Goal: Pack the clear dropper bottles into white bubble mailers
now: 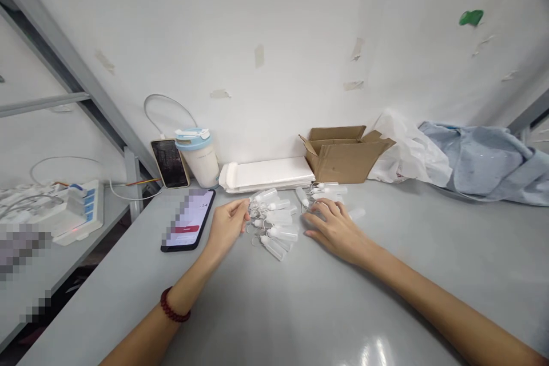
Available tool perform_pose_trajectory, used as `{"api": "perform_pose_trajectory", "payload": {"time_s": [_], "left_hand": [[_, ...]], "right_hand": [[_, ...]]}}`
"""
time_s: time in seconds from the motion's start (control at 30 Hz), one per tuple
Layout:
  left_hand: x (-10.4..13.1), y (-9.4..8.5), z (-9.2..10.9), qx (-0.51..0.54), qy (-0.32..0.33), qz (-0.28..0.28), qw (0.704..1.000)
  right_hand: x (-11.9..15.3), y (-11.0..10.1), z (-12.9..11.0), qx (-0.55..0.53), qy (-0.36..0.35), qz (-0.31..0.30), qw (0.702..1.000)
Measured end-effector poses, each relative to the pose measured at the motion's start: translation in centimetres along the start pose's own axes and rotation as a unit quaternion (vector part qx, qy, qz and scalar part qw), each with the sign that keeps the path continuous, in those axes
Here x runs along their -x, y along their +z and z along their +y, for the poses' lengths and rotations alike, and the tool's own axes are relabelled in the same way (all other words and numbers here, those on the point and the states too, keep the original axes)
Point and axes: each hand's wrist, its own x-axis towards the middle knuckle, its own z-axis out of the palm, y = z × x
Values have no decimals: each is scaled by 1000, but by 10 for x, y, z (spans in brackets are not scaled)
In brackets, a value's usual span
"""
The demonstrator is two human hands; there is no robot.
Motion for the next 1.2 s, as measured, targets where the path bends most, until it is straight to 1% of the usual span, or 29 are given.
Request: {"api": "perform_pose_trajectory", "payload": {"time_s": [0.17, 0.27, 0.37, 0.47, 0.57, 0.63, 0.67, 0.77, 0.83, 0.9, 0.93, 1.0, 1.07, 1.1, 1.13, 1.2], "left_hand": [[3, 2, 0, 8, -3, -9, 1000], [1, 2, -2, 19, -1, 1, 1000], [1, 1, -3, 25, 11, 13, 1000], [2, 1, -2, 21, 25, 17, 999], [7, 2, -1, 7, 47, 19, 999], [12, 3, 1, -6, 64, 24, 998], [15, 4, 3, -13, 73, 29, 997], [26, 9, 10, -25, 96, 29, 995], [34, 13, 15, -29, 111, -5, 993], [43, 16, 20, -38, 131, -57, 989], [48, 18, 21, -43, 141, -90, 985], [57, 23, 24, -45, 143, -165, 975], [64, 28, 24, -37, 118, -242, 962], [67, 30, 24, -35, 106, -269, 957], [70, 32, 24, -35, 101, -286, 952], [73, 34, 24, -35, 106, -296, 949]], "right_hand": [[0, 2, 1, -2, -21, 14, 1000], [1, 4, 3, -3, -45, 8, 999], [2, 7, 5, -22, -60, 18, 998], [2, 9, 4, -45, -49, 40, 997], [1, 3, 2, -71, -25, 58, 995], [1, -5, 1, -137, 2, 90, 986], [2, -10, 1, -183, 18, 113, 976], [3, -29, -2, -311, 74, 167, 933], [5, -40, -5, -369, 120, 167, 906], [6, -49, -10, -432, 151, 139, 878], [6, -52, -12, -465, 155, 120, 863], [6, -56, -18, -528, 141, 79, 834], [7, -57, -23, -576, 118, 44, 808], [7, -57, -26, -594, 108, 28, 797], [8, -56, -28, -609, 99, 13, 787], [8, -55, -32, -628, 93, -12, 773]]}}
